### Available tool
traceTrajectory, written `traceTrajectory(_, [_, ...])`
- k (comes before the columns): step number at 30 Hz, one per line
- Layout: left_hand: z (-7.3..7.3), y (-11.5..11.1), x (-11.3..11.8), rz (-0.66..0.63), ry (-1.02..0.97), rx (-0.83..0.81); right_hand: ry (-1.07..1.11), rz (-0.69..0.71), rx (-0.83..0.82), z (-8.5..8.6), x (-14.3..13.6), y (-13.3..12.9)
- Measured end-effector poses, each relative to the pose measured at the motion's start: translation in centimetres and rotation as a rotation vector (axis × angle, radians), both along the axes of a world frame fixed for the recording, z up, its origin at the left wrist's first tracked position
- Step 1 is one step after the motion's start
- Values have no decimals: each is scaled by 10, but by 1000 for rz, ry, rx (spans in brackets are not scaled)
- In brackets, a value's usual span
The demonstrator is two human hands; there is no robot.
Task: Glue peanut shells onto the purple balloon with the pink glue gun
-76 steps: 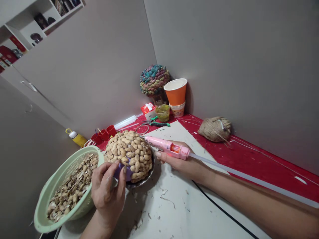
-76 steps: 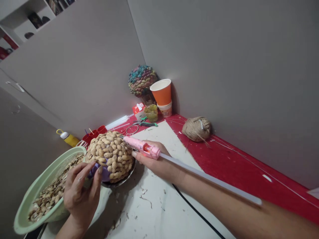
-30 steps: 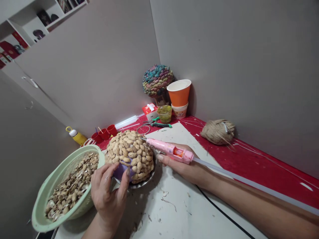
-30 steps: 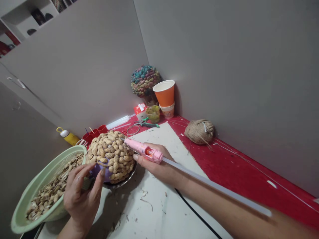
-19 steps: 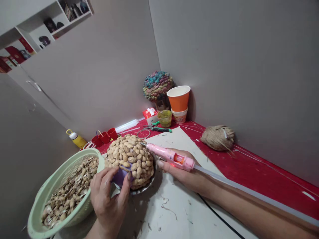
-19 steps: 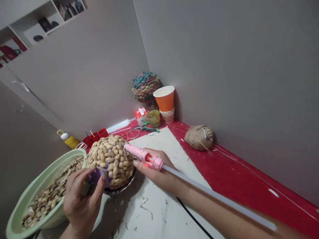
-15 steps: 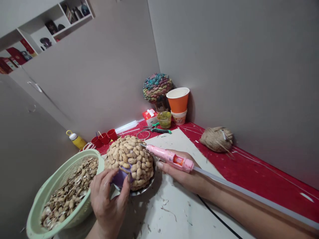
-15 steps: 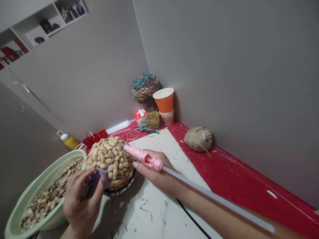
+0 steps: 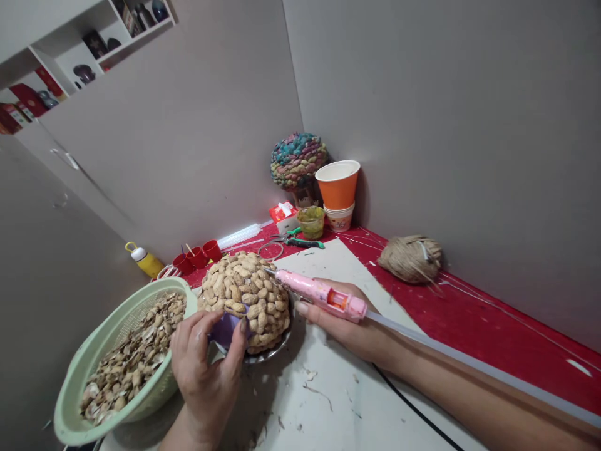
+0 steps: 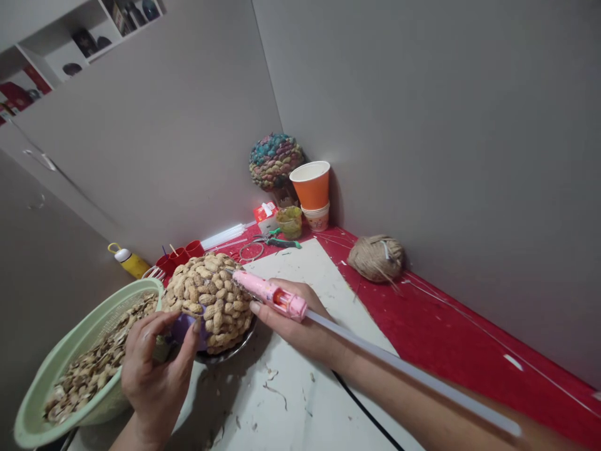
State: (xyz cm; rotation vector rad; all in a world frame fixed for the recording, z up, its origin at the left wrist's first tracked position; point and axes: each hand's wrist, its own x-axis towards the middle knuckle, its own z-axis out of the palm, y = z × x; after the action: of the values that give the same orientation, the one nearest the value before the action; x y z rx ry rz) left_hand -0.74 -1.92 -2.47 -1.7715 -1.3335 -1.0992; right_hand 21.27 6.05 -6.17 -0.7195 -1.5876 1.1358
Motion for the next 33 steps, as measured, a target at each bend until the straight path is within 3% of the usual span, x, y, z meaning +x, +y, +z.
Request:
traceTrajectory(19, [1,3,3,12,-2,21,-11,-19,-46,2,2,-4])
traceTrajectory(27, [-4,-6,0,-123,-99,-6,9,-37,-91,6,3,-8])
traceTrajectory(33, [-4,-7,-3,-132,-79,-38,2,-27,-47,8,4,-8])
